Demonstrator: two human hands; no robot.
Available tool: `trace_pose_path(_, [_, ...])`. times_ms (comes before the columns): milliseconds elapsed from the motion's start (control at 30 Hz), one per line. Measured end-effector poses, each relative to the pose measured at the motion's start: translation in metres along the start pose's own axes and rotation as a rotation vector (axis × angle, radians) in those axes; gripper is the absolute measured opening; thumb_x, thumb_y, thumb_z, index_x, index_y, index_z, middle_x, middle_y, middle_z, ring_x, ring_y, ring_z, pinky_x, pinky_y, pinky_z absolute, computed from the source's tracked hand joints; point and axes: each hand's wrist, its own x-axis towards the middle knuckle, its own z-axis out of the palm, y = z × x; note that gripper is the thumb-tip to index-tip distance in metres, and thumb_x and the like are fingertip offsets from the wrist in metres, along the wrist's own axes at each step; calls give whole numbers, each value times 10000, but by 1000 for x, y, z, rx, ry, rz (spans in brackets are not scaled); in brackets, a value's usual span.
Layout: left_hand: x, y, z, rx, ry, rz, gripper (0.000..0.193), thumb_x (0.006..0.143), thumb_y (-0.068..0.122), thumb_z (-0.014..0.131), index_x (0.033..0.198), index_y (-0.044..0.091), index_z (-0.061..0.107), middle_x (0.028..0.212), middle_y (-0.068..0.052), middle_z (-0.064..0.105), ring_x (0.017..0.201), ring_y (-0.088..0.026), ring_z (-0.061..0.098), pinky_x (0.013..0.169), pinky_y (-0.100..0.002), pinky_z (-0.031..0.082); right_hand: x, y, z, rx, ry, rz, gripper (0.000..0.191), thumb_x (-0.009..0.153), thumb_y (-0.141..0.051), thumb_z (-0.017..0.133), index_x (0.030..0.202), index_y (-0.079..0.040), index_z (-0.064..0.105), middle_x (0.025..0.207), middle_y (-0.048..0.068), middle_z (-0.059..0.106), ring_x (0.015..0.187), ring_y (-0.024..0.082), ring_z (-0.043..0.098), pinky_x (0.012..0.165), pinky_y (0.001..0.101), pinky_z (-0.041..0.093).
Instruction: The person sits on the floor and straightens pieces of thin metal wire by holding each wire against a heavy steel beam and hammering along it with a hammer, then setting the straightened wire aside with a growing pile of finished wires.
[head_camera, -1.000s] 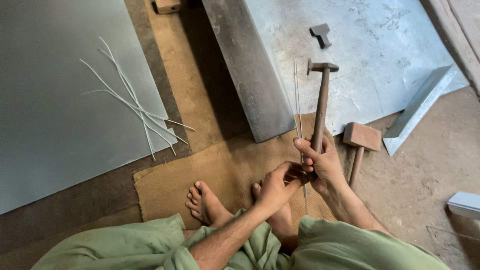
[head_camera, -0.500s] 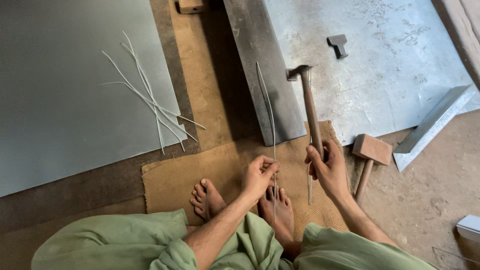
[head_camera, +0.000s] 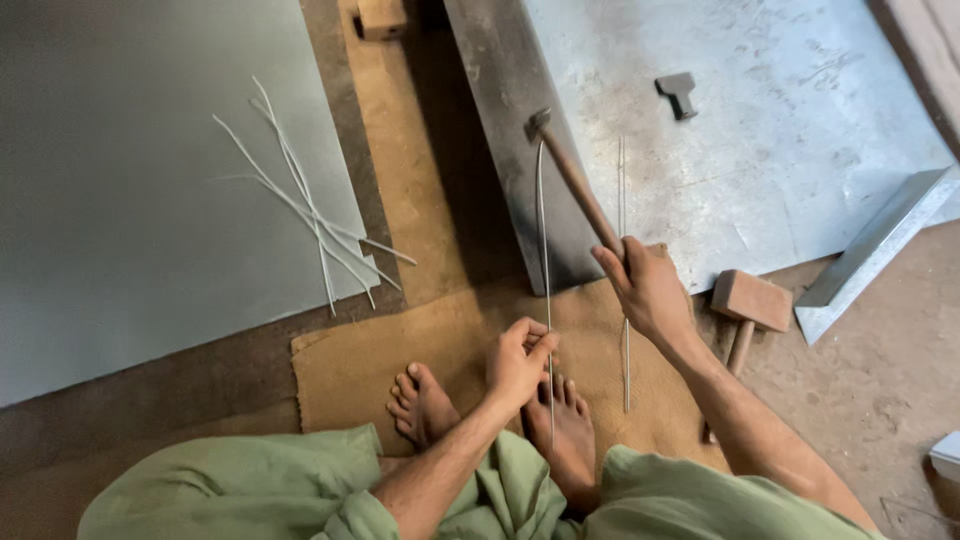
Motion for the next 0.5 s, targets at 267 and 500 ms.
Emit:
trace_pose_path(267, [4,-8,4,8,-26,46,162,948,160,738,917,16,670,745,-44,701,626,-104,685,491,-263,557,-32,3,-4,379,3,206,351,1059,-368,575,949,-35,566,598,84,547,506,209,556,483,408,441])
trace_pose_path(500, [10,-5,-1,-37,-43,15,136,926,154,727,964,31,684,786,-38,713,640,-94,695,469,-262,544,-35,17,8,340,-89,311,350,1055,-385,578,972,-45,578,627,87,566,524,194,534,484,399,439])
